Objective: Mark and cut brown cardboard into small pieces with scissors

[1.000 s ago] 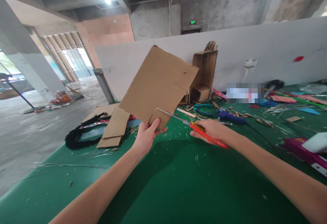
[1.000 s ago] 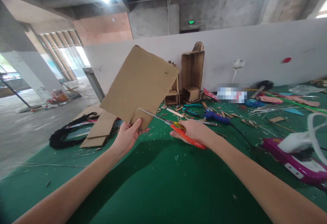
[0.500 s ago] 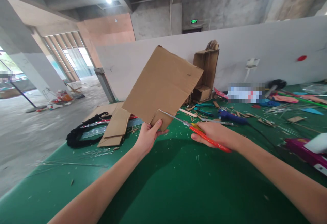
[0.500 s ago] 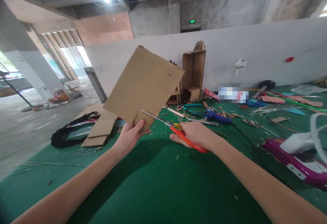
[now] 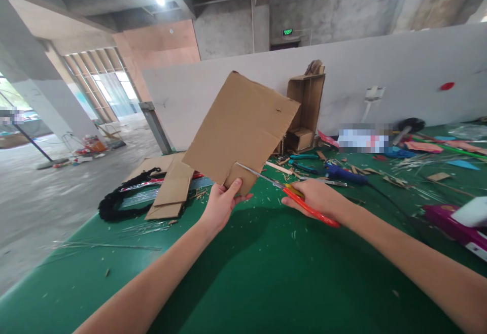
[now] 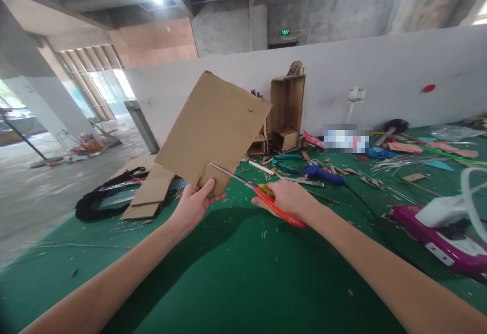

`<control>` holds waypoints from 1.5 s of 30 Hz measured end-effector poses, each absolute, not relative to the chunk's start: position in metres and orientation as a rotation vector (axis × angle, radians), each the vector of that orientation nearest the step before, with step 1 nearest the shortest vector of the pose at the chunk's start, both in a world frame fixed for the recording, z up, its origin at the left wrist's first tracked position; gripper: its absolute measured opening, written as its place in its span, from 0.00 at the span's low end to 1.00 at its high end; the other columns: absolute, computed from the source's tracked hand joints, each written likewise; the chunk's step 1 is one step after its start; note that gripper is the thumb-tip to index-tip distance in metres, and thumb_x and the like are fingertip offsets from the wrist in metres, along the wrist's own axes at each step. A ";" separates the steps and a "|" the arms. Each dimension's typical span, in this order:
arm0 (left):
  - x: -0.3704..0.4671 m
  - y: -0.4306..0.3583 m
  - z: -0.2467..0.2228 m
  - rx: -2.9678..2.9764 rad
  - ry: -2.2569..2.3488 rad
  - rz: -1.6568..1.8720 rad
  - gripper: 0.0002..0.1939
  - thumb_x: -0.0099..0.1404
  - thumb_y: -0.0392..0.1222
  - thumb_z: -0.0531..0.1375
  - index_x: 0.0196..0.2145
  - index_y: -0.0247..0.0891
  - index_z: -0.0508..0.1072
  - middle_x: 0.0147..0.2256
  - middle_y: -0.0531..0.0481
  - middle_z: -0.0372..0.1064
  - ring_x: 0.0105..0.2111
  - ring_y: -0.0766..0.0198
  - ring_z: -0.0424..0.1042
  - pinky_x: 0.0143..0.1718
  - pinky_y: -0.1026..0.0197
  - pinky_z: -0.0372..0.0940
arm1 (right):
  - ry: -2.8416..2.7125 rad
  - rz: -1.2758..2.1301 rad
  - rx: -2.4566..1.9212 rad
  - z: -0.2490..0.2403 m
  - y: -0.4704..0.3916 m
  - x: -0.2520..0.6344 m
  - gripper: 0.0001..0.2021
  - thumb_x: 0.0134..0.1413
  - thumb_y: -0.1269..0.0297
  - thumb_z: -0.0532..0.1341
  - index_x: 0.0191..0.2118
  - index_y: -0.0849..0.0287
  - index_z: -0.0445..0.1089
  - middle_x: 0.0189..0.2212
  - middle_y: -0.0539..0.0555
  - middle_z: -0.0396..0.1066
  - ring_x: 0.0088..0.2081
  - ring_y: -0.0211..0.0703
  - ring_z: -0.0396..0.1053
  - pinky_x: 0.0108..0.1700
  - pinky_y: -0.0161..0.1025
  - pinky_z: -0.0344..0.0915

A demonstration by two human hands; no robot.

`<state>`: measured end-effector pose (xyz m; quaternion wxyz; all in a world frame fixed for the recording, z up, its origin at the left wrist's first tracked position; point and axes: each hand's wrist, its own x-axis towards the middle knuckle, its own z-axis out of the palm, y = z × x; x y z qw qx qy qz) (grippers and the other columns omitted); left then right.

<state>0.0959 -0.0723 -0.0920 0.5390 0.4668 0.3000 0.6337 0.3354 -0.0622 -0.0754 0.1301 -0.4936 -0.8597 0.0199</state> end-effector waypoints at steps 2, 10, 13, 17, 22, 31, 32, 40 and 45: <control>0.095 -0.072 -0.093 1.119 0.709 1.505 0.18 0.55 0.41 0.64 0.44 0.36 0.72 0.42 0.44 0.72 0.39 0.57 0.72 0.35 0.52 0.72 | -2.515 0.034 -1.416 -0.074 -0.064 0.334 0.21 0.54 0.44 0.50 0.27 0.58 0.63 0.24 0.57 0.69 0.25 0.44 0.66 0.26 0.38 0.55; 0.099 -0.075 -0.092 1.128 0.755 1.499 0.19 0.54 0.42 0.65 0.44 0.37 0.72 0.41 0.45 0.74 0.38 0.56 0.73 0.33 0.53 0.72 | -2.550 0.066 -1.396 -0.073 -0.069 0.336 0.22 0.55 0.43 0.48 0.32 0.59 0.63 0.29 0.58 0.71 0.29 0.47 0.68 0.28 0.39 0.57; 0.100 -0.077 -0.092 1.115 0.734 1.503 0.20 0.54 0.42 0.65 0.45 0.37 0.71 0.41 0.45 0.73 0.38 0.56 0.73 0.35 0.52 0.72 | -2.521 0.030 -1.424 -0.074 -0.068 0.334 0.22 0.55 0.43 0.48 0.31 0.59 0.64 0.28 0.57 0.71 0.29 0.47 0.69 0.27 0.38 0.56; 0.101 -0.079 -0.092 1.086 0.704 1.498 0.18 0.55 0.41 0.64 0.45 0.37 0.70 0.43 0.45 0.72 0.41 0.56 0.72 0.37 0.52 0.71 | -2.506 0.012 -1.451 -0.074 -0.066 0.333 0.22 0.55 0.43 0.49 0.28 0.58 0.65 0.25 0.57 0.71 0.28 0.47 0.69 0.27 0.38 0.55; 0.101 -0.082 -0.091 1.055 0.705 1.480 0.16 0.55 0.40 0.64 0.42 0.36 0.71 0.41 0.45 0.73 0.39 0.57 0.73 0.38 0.50 0.71 | -2.508 -0.013 -1.432 -0.077 -0.062 0.335 0.24 0.53 0.41 0.50 0.27 0.58 0.68 0.24 0.58 0.71 0.27 0.48 0.69 0.27 0.39 0.55; 0.100 -0.079 -0.094 0.963 0.692 1.456 0.16 0.56 0.39 0.64 0.43 0.36 0.70 0.44 0.45 0.72 0.40 0.58 0.72 0.39 0.49 0.72 | -2.512 -0.129 -1.433 -0.082 -0.058 0.335 0.25 0.54 0.42 0.50 0.28 0.60 0.71 0.22 0.60 0.72 0.26 0.50 0.70 0.26 0.39 0.56; 0.099 -0.080 -0.094 0.956 0.689 1.454 0.17 0.56 0.39 0.64 0.44 0.37 0.70 0.44 0.44 0.71 0.41 0.58 0.72 0.39 0.50 0.72 | -2.513 -0.140 -1.442 -0.081 -0.058 0.334 0.26 0.54 0.42 0.50 0.28 0.60 0.71 0.22 0.60 0.71 0.26 0.51 0.70 0.26 0.40 0.56; 0.098 -0.083 -0.086 0.877 0.694 1.457 0.19 0.55 0.37 0.64 0.44 0.40 0.67 0.48 0.46 0.68 0.42 0.57 0.71 0.37 0.47 0.72 | -2.503 -0.143 -1.499 -0.083 -0.056 0.335 0.29 0.53 0.37 0.48 0.27 0.60 0.70 0.21 0.59 0.71 0.25 0.51 0.70 0.26 0.39 0.57; 0.091 -0.077 -0.083 0.862 0.820 1.484 0.13 0.53 0.40 0.65 0.37 0.40 0.70 0.37 0.51 0.71 0.34 0.61 0.72 0.29 0.55 0.73 | -2.465 -0.064 -1.523 -0.082 -0.058 0.336 0.27 0.49 0.36 0.51 0.24 0.57 0.66 0.19 0.56 0.69 0.23 0.48 0.68 0.23 0.37 0.55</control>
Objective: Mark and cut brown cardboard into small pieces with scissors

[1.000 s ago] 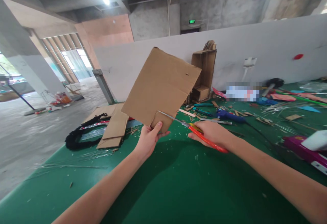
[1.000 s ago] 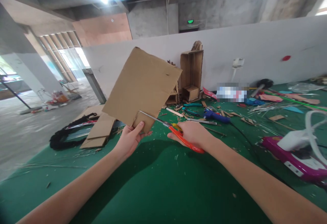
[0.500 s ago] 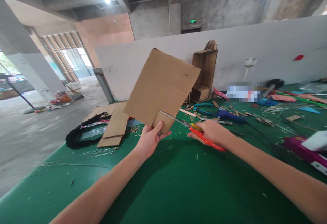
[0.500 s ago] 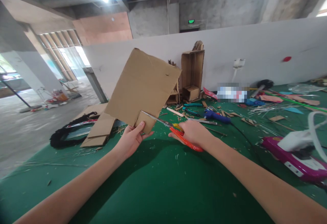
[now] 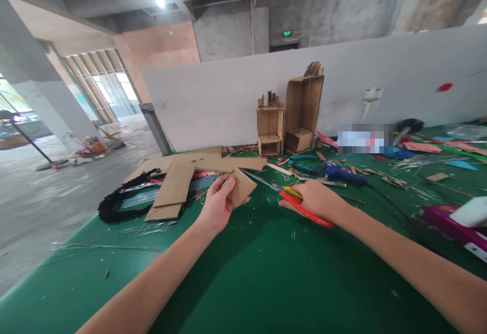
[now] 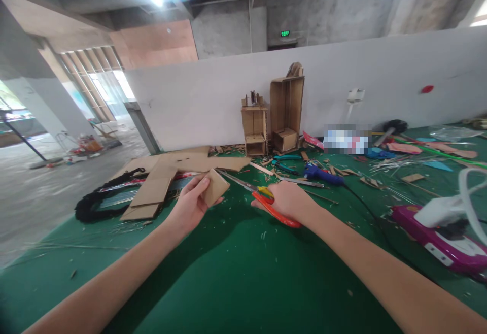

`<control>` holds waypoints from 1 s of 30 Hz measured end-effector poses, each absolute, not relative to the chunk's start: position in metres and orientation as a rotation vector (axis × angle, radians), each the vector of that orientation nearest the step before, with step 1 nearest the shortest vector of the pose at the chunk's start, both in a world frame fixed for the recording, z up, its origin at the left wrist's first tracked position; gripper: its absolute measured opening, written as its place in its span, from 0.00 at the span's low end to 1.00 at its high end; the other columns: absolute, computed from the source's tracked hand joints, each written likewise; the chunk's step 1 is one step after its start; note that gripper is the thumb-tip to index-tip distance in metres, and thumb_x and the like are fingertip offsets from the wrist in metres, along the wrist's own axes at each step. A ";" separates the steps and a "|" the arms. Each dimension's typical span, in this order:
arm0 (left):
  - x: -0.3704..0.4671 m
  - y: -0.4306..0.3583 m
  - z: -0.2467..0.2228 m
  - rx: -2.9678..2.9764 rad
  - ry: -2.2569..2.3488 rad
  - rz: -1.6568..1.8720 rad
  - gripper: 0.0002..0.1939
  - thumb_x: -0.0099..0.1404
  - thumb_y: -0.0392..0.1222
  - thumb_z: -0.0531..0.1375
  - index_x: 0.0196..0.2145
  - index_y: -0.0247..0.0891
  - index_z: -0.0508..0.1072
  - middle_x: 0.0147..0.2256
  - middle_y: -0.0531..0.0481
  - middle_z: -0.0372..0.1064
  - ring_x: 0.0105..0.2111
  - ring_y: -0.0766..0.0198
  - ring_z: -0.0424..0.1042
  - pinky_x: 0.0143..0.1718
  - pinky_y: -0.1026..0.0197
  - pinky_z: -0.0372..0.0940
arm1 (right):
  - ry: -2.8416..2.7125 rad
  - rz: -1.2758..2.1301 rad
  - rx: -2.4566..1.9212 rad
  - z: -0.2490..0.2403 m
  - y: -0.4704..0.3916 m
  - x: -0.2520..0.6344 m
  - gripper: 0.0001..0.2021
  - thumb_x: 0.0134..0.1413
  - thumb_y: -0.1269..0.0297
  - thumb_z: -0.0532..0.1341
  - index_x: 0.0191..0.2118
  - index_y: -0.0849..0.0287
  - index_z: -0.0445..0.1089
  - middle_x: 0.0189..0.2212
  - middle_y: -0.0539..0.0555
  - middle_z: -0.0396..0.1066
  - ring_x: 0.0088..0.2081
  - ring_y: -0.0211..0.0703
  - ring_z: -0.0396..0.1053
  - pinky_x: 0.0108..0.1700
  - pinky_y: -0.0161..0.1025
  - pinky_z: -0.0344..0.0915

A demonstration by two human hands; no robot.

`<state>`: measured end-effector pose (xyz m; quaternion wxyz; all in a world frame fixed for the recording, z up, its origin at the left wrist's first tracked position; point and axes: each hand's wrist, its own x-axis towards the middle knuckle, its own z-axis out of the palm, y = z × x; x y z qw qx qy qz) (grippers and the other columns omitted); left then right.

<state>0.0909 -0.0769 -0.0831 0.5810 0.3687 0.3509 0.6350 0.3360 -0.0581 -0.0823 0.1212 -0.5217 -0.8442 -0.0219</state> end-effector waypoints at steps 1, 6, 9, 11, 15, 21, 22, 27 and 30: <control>0.089 -0.075 -0.082 0.848 0.859 1.504 0.12 0.53 0.40 0.65 0.36 0.39 0.70 0.34 0.51 0.71 0.32 0.62 0.72 0.27 0.57 0.72 | -2.463 -0.033 -1.512 -0.082 -0.058 0.337 0.26 0.48 0.36 0.52 0.23 0.57 0.66 0.19 0.55 0.68 0.22 0.47 0.67 0.23 0.37 0.54; 0.087 -0.077 -0.079 0.833 1.046 1.519 0.12 0.50 0.41 0.64 0.34 0.40 0.70 0.29 0.52 0.69 0.27 0.63 0.71 0.19 0.64 0.67 | -2.389 0.302 -1.417 -0.079 -0.054 0.345 0.24 0.49 0.38 0.53 0.24 0.57 0.64 0.21 0.53 0.69 0.23 0.44 0.67 0.22 0.36 0.57; 0.101 -0.094 -0.077 0.923 1.069 1.399 0.12 0.51 0.42 0.63 0.34 0.40 0.70 0.29 0.51 0.67 0.26 0.62 0.70 0.15 0.66 0.64 | -2.141 0.744 -1.378 -0.078 -0.051 0.348 0.26 0.51 0.38 0.49 0.36 0.58 0.65 0.35 0.60 0.73 0.35 0.49 0.70 0.20 0.34 0.63; 0.114 -0.111 -0.075 0.926 1.057 1.247 0.12 0.52 0.42 0.62 0.36 0.39 0.70 0.29 0.50 0.67 0.26 0.60 0.70 0.13 0.65 0.63 | -1.941 1.010 -1.339 -0.076 -0.052 0.347 0.27 0.53 0.38 0.48 0.42 0.58 0.62 0.44 0.64 0.70 0.44 0.52 0.69 0.20 0.33 0.66; 0.133 -0.129 -0.074 1.121 1.030 1.050 0.15 0.53 0.43 0.63 0.39 0.38 0.71 0.32 0.48 0.69 0.29 0.62 0.70 0.19 0.66 0.64 | -1.696 1.257 -1.251 -0.070 -0.058 0.342 0.23 0.55 0.42 0.50 0.42 0.57 0.60 0.47 0.64 0.68 0.43 0.50 0.70 0.19 0.31 0.64; 0.131 -0.105 -0.078 1.187 1.015 1.259 0.15 0.54 0.47 0.63 0.37 0.38 0.67 0.36 0.47 0.70 0.32 0.62 0.70 0.26 0.64 0.65 | -1.691 1.392 -1.113 -0.071 -0.069 0.324 0.14 0.47 0.53 0.61 0.32 0.58 0.62 0.34 0.57 0.73 0.32 0.43 0.72 0.14 0.27 0.45; 0.131 -0.102 -0.078 1.177 0.993 1.267 0.14 0.55 0.47 0.62 0.37 0.39 0.66 0.37 0.48 0.70 0.33 0.62 0.70 0.26 0.64 0.66 | -1.718 1.376 -1.117 -0.072 -0.071 0.321 0.13 0.46 0.54 0.61 0.32 0.58 0.62 0.29 0.55 0.73 0.27 0.40 0.70 0.15 0.28 0.45; 0.131 -0.096 -0.080 1.076 0.930 1.200 0.12 0.58 0.44 0.61 0.37 0.38 0.63 0.38 0.46 0.68 0.35 0.60 0.71 0.30 0.57 0.70 | -1.777 1.165 -1.125 -0.075 -0.076 0.308 0.09 0.44 0.60 0.59 0.29 0.57 0.58 0.18 0.47 0.66 0.18 0.33 0.61 0.18 0.31 0.49; 0.126 -0.095 -0.083 1.072 0.909 1.100 0.13 0.57 0.41 0.62 0.37 0.37 0.62 0.37 0.44 0.67 0.37 0.57 0.71 0.33 0.51 0.71 | -1.752 1.078 -1.122 -0.076 -0.073 0.309 0.09 0.43 0.60 0.58 0.27 0.57 0.58 0.19 0.46 0.64 0.21 0.35 0.63 0.20 0.32 0.50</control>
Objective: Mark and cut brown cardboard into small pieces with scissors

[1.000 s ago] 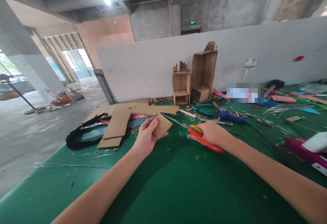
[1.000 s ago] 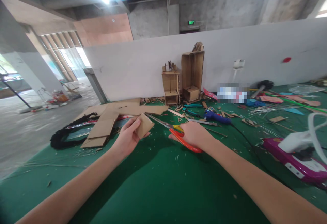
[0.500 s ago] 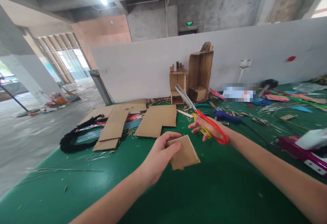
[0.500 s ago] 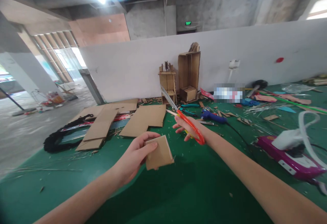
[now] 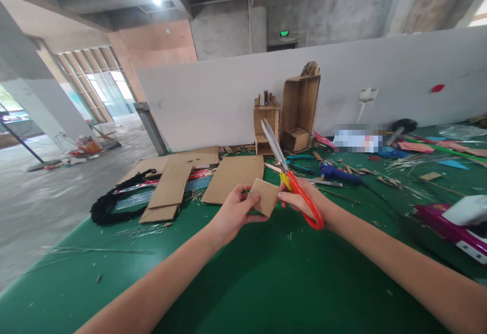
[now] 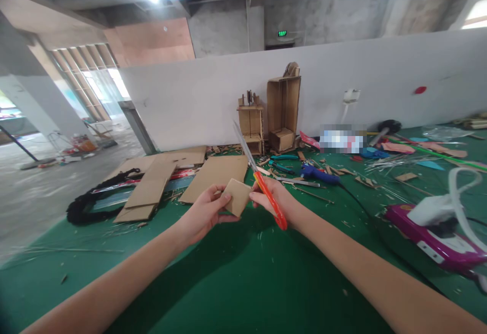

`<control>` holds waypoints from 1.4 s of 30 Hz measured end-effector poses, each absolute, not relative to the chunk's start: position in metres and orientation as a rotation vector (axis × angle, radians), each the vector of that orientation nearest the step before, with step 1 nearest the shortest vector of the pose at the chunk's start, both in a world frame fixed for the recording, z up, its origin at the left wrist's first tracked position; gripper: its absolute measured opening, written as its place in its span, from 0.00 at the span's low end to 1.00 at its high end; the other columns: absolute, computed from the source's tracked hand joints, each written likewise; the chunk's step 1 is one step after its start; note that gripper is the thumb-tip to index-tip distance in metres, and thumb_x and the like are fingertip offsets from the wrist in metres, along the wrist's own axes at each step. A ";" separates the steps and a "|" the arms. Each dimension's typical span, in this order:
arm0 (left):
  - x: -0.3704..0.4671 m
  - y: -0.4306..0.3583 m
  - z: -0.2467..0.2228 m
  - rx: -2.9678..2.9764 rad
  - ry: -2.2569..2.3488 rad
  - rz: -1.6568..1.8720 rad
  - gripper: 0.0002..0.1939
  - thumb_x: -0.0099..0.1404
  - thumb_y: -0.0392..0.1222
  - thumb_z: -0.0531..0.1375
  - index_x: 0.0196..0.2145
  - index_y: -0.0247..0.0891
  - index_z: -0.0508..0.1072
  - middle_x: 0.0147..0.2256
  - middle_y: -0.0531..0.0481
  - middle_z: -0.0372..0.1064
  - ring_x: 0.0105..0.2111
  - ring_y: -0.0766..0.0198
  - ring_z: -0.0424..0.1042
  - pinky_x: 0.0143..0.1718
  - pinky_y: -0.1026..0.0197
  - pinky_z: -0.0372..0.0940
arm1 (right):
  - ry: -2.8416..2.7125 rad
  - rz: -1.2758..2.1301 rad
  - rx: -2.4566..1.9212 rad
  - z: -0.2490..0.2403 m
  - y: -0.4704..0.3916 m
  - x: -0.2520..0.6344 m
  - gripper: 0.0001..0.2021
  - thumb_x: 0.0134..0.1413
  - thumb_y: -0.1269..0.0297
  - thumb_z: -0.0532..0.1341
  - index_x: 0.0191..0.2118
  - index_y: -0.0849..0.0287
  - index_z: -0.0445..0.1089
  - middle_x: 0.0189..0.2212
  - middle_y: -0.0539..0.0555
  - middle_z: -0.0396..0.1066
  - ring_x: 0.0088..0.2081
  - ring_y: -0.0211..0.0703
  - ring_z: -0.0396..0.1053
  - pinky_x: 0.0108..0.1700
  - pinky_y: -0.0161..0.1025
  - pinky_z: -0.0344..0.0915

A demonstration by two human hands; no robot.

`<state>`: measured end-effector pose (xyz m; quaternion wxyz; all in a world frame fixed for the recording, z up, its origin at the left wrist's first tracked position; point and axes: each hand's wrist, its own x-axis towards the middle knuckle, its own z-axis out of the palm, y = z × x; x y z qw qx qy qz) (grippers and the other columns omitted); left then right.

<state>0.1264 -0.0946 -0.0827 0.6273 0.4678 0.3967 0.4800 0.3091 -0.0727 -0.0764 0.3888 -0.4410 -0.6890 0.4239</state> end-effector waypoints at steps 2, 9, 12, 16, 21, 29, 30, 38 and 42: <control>0.123 -0.094 -0.085 1.132 0.900 1.056 0.14 0.57 0.39 0.63 0.37 0.36 0.62 0.38 0.43 0.67 0.38 0.55 0.72 0.33 0.51 0.72 | -1.718 1.045 -1.147 -0.078 -0.070 0.311 0.09 0.42 0.59 0.59 0.27 0.56 0.58 0.19 0.45 0.62 0.21 0.36 0.62 0.20 0.32 0.50; 0.128 -0.099 -0.088 1.177 0.812 1.003 0.18 0.57 0.39 0.62 0.44 0.37 0.62 0.44 0.41 0.67 0.39 0.56 0.72 0.33 0.51 0.73 | -1.715 1.074 -1.105 -0.080 -0.072 0.306 0.11 0.45 0.55 0.59 0.29 0.56 0.59 0.19 0.46 0.63 0.20 0.36 0.60 0.21 0.33 0.53; 0.128 -0.099 -0.084 1.158 0.798 1.094 0.18 0.56 0.39 0.63 0.43 0.37 0.64 0.42 0.43 0.68 0.36 0.58 0.73 0.30 0.55 0.73 | -1.802 1.063 -1.135 -0.075 -0.073 0.311 0.16 0.49 0.48 0.55 0.31 0.57 0.60 0.24 0.50 0.66 0.22 0.38 0.61 0.19 0.34 0.54; 0.116 -0.092 -0.078 1.118 0.797 1.299 0.18 0.54 0.39 0.65 0.42 0.38 0.67 0.42 0.46 0.70 0.34 0.62 0.72 0.28 0.61 0.72 | -2.162 0.814 -1.181 -0.063 -0.074 0.330 0.19 0.51 0.44 0.53 0.32 0.56 0.58 0.31 0.54 0.68 0.31 0.44 0.66 0.30 0.40 0.63; 0.103 -0.082 -0.072 1.113 0.796 1.485 0.16 0.55 0.41 0.64 0.42 0.39 0.68 0.38 0.50 0.70 0.31 0.68 0.70 0.25 0.66 0.69 | -2.378 0.734 -1.305 -0.056 -0.075 0.346 0.17 0.51 0.47 0.56 0.34 0.55 0.55 0.36 0.55 0.70 0.37 0.48 0.69 0.39 0.42 0.64; 0.091 -0.080 -0.065 1.325 0.977 1.370 0.18 0.52 0.45 0.65 0.39 0.33 0.69 0.34 0.48 0.69 0.28 0.68 0.67 0.19 0.69 0.63 | -2.478 0.489 -1.343 -0.064 -0.068 0.351 0.18 0.53 0.44 0.52 0.35 0.56 0.59 0.34 0.55 0.68 0.34 0.46 0.66 0.36 0.41 0.61; 0.090 -0.080 -0.064 1.340 0.989 1.349 0.19 0.52 0.45 0.65 0.39 0.33 0.70 0.33 0.48 0.69 0.27 0.67 0.67 0.18 0.69 0.63 | -2.480 0.478 -1.327 -0.065 -0.067 0.352 0.18 0.53 0.44 0.52 0.35 0.56 0.60 0.35 0.55 0.68 0.35 0.46 0.66 0.37 0.41 0.61; 0.086 -0.080 -0.063 1.497 1.023 1.222 0.15 0.55 0.44 0.63 0.37 0.32 0.69 0.30 0.49 0.69 0.25 0.68 0.66 0.17 0.68 0.62 | -2.473 0.447 -1.307 -0.070 -0.063 0.351 0.18 0.52 0.46 0.55 0.37 0.56 0.62 0.34 0.54 0.70 0.32 0.44 0.67 0.33 0.38 0.60; 0.085 -0.080 -0.062 1.518 1.063 1.165 0.15 0.54 0.44 0.63 0.37 0.31 0.69 0.30 0.48 0.69 0.24 0.68 0.66 0.17 0.68 0.62 | -2.486 0.376 -1.337 -0.072 -0.060 0.351 0.19 0.51 0.45 0.56 0.37 0.57 0.64 0.32 0.54 0.71 0.30 0.45 0.68 0.31 0.38 0.59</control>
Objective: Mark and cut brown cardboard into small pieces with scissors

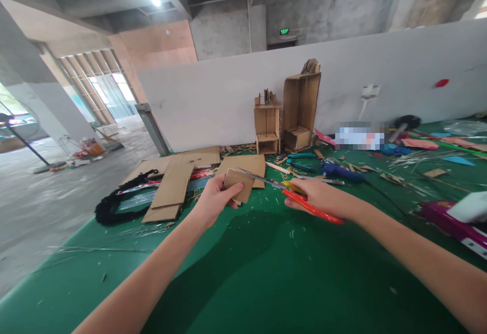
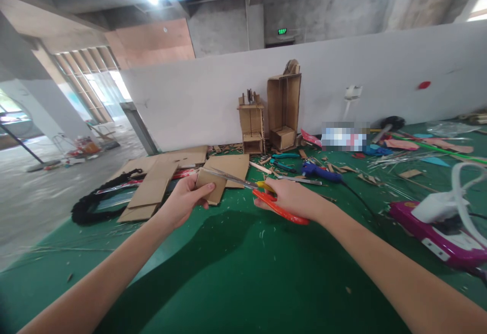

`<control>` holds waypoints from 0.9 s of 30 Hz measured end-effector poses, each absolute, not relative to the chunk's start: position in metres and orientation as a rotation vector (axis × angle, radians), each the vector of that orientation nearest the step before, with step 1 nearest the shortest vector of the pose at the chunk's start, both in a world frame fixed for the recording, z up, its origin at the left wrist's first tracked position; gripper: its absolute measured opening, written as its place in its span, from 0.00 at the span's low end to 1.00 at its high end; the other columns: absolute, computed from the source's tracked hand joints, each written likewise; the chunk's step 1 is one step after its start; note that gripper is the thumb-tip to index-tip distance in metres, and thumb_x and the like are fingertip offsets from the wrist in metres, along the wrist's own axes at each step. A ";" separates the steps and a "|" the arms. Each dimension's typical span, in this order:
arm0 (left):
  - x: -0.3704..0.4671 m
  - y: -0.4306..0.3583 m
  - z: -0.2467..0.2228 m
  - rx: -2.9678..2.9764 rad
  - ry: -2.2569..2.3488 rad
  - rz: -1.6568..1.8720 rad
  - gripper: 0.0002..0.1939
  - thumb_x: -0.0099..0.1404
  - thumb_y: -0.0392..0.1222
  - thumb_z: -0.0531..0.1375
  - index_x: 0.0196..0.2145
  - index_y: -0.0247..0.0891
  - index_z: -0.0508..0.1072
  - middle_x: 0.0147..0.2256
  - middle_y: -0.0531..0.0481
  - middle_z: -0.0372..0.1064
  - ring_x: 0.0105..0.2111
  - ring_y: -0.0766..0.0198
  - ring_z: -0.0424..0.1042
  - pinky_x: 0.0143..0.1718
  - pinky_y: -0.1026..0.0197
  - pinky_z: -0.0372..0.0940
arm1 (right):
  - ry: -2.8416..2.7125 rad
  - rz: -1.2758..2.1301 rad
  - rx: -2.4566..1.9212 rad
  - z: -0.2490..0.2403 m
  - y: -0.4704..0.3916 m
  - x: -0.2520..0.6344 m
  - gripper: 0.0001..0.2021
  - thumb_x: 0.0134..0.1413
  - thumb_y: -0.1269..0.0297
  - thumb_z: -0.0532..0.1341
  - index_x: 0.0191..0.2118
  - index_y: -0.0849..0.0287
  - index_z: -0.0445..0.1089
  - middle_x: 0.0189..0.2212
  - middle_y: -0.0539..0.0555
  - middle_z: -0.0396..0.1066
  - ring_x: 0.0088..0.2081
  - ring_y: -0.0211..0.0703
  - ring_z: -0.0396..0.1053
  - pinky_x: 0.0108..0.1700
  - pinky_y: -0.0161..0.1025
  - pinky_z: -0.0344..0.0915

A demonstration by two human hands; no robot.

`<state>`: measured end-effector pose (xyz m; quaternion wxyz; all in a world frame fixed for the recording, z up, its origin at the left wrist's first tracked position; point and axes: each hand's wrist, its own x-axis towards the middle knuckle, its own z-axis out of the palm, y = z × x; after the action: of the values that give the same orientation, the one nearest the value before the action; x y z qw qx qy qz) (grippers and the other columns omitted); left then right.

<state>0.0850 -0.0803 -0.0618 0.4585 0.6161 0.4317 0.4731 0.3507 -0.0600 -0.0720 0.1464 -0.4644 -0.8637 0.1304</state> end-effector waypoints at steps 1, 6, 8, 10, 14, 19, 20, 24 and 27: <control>0.085 -0.080 -0.062 1.523 1.066 1.152 0.15 0.55 0.44 0.63 0.37 0.31 0.69 0.31 0.47 0.69 0.25 0.68 0.67 0.17 0.68 0.62 | -2.492 0.360 -1.345 -0.073 -0.059 0.350 0.19 0.51 0.45 0.56 0.37 0.57 0.64 0.32 0.55 0.71 0.30 0.45 0.68 0.31 0.39 0.59; 0.082 -0.079 -0.063 1.525 1.047 1.132 0.15 0.55 0.44 0.62 0.38 0.31 0.69 0.31 0.47 0.69 0.26 0.68 0.67 0.18 0.68 0.62 | -2.518 0.255 -1.381 -0.072 -0.061 0.348 0.22 0.51 0.43 0.54 0.38 0.58 0.68 0.29 0.56 0.72 0.29 0.46 0.69 0.30 0.38 0.58; 0.082 -0.079 -0.063 1.520 1.042 1.129 0.15 0.55 0.44 0.62 0.38 0.31 0.69 0.32 0.47 0.69 0.26 0.68 0.67 0.18 0.69 0.62 | -2.536 0.172 -1.401 -0.070 -0.063 0.347 0.23 0.51 0.41 0.53 0.35 0.57 0.68 0.27 0.55 0.72 0.28 0.46 0.69 0.28 0.37 0.57; 0.082 -0.079 -0.063 1.511 1.039 1.118 0.16 0.55 0.44 0.63 0.39 0.32 0.69 0.32 0.47 0.70 0.26 0.68 0.67 0.17 0.69 0.62 | -2.549 0.074 -1.433 -0.068 -0.064 0.347 0.24 0.52 0.40 0.51 0.33 0.57 0.69 0.25 0.55 0.72 0.27 0.46 0.69 0.27 0.37 0.56; 0.081 -0.077 -0.065 1.463 1.052 1.099 0.17 0.54 0.44 0.64 0.40 0.33 0.69 0.32 0.48 0.70 0.26 0.68 0.68 0.17 0.69 0.61 | -2.570 -0.028 -1.456 -0.069 -0.062 0.347 0.26 0.52 0.38 0.50 0.30 0.57 0.69 0.24 0.56 0.72 0.27 0.48 0.69 0.26 0.37 0.57; 0.080 -0.075 -0.068 1.421 1.046 1.095 0.18 0.53 0.45 0.64 0.39 0.33 0.70 0.33 0.47 0.71 0.26 0.67 0.69 0.17 0.70 0.61 | -2.597 -0.090 -1.430 -0.072 -0.059 0.347 0.26 0.54 0.40 0.48 0.28 0.58 0.69 0.23 0.57 0.72 0.26 0.48 0.69 0.27 0.38 0.57; 0.080 -0.075 -0.068 1.420 1.042 1.093 0.18 0.53 0.45 0.64 0.39 0.33 0.70 0.33 0.46 0.71 0.26 0.67 0.69 0.17 0.70 0.60 | -2.598 -0.104 -1.428 -0.073 -0.059 0.347 0.27 0.54 0.40 0.48 0.28 0.59 0.70 0.23 0.58 0.72 0.26 0.49 0.70 0.27 0.39 0.57; 0.084 -0.077 -0.068 1.423 1.051 1.093 0.17 0.52 0.44 0.65 0.39 0.33 0.72 0.33 0.45 0.72 0.26 0.66 0.70 0.16 0.70 0.60 | -2.607 -0.065 -1.426 -0.073 -0.060 0.345 0.27 0.54 0.39 0.47 0.27 0.58 0.69 0.21 0.57 0.70 0.25 0.48 0.69 0.26 0.38 0.56; 0.086 -0.077 -0.068 1.405 1.047 1.103 0.18 0.51 0.44 0.65 0.39 0.33 0.73 0.34 0.44 0.73 0.27 0.65 0.71 0.16 0.70 0.61 | -2.566 0.032 -1.446 -0.073 -0.060 0.342 0.26 0.53 0.39 0.49 0.27 0.57 0.68 0.20 0.56 0.69 0.24 0.47 0.68 0.25 0.37 0.55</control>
<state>0.0861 -0.0774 -0.0682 0.5103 0.5834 0.4350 0.4583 0.3421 -0.0602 -0.0732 0.0979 -0.4887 -0.8669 0.0109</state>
